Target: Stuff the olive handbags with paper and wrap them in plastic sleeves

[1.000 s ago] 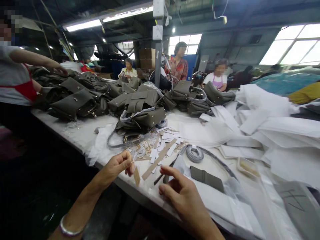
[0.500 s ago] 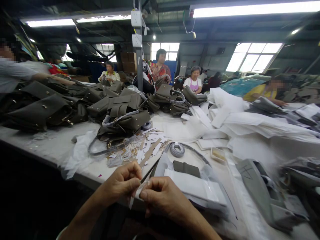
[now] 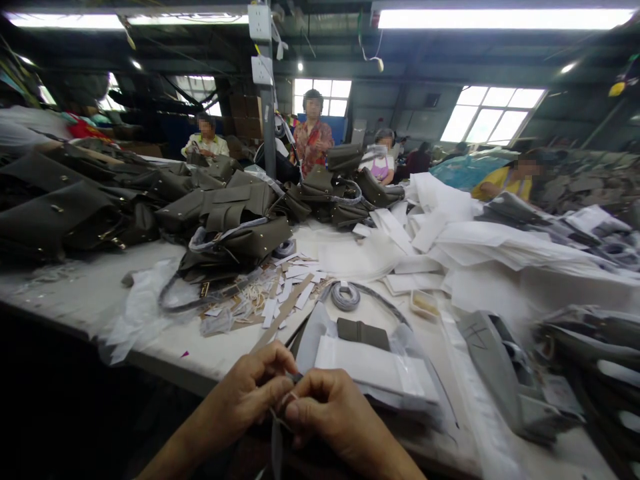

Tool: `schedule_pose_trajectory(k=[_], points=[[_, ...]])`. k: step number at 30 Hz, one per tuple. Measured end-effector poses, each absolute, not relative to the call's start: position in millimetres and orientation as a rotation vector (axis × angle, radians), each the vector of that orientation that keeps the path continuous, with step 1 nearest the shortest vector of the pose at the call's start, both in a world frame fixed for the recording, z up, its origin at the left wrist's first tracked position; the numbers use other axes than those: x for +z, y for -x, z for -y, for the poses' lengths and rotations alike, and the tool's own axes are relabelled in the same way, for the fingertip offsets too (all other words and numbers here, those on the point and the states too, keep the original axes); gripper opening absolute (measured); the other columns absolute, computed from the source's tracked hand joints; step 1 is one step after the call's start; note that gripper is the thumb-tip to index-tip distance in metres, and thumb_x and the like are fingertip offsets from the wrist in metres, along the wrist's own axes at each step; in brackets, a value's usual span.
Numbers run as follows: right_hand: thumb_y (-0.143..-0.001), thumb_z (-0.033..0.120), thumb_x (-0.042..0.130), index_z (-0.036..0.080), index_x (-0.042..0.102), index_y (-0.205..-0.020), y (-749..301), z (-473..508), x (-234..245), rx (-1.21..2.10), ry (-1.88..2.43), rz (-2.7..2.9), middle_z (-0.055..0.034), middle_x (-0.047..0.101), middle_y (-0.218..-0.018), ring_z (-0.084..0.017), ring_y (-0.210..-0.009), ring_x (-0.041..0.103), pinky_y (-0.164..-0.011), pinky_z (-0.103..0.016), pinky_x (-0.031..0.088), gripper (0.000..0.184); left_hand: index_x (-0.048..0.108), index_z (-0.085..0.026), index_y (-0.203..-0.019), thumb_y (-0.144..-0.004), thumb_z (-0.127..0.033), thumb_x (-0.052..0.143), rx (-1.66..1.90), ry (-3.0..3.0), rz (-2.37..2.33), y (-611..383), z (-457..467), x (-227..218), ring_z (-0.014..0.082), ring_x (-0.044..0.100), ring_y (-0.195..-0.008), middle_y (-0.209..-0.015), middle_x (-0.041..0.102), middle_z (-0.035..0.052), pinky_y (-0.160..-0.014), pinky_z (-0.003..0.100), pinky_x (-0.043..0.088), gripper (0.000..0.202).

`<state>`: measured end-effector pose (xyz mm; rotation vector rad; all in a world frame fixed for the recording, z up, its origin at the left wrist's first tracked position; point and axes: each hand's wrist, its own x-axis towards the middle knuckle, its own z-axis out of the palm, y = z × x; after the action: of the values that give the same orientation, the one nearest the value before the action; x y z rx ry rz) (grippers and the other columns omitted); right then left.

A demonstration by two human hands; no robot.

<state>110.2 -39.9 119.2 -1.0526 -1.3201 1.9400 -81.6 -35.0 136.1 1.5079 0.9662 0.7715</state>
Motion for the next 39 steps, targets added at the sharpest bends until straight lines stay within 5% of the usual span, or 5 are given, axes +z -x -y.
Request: schedule_pose_trajectory(k=[6,12,24,30,39], points=[[-0.082,0.051,0.073,0.013,0.065,-0.076,-118.6,40.9,127.8,1.791,1.1,1.403,0.0004,0.061,-0.058,-0.008,-0.052,0.051,-0.054,-0.02,0.038,0.04,0.063,-0.021,-0.108,-0.074,-0.031,0.075,0.7,-1.523,-0.981,78.0,35.0,136.1,0.0188,0.057,-0.095,-0.101,0.064,0.0002,-0.081,0.024,0.043,0.037],[-0.081,0.053,0.072,0.015,0.063,-0.073,-132.4,28.2,134.1,1.794,1.069,1.358,0.0006,0.059,-0.061,-0.011,-0.055,0.052,-0.054,-0.023,0.04,0.04,0.066,-0.016,-0.085,-0.094,-0.035,0.049,0.563,-1.485,-0.695,61.4,39.0,110.9,0.0102,0.049,-0.062,-0.071,0.055,-0.0019,-0.059,0.02,0.038,0.028],[-0.07,0.042,0.083,0.022,0.072,-0.076,-138.9,27.5,135.6,1.776,0.876,0.774,-0.0084,0.068,-0.124,-0.03,-0.13,0.05,-0.115,-0.045,0.033,0.023,0.053,-0.018,-0.066,-0.096,-0.068,0.032,0.743,-1.593,-0.695,46.9,19.4,82.0,0.0116,0.046,-0.057,-0.061,0.05,-0.0005,-0.058,0.023,0.035,0.062],[-0.068,0.042,0.086,0.023,0.07,-0.078,-140.8,17.6,148.2,1.649,0.955,0.742,-0.0014,0.066,-0.076,-0.017,-0.073,0.064,-0.074,-0.031,0.052,0.027,0.066,-0.016,-0.081,-0.095,-0.068,0.037,0.736,-1.534,-0.568,47.1,-0.7,97.7,0.0146,0.055,-0.067,-0.074,0.061,0.0035,-0.065,0.024,0.042,0.061],[-0.076,0.052,0.074,0.018,0.063,-0.102,-158.6,-60.4,153.4,1.441,1.424,1.34,0.0016,0.062,-0.062,-0.009,-0.043,0.05,-0.044,-0.022,0.037,0.045,0.064,-0.015,-0.099,-0.09,-0.032,0.049,0.941,-1.53,-1.32,49.0,-117.1,63.7,0.0259,0.06,-0.103,-0.102,0.068,0.0115,-0.097,0.038,0.041,0.024]])
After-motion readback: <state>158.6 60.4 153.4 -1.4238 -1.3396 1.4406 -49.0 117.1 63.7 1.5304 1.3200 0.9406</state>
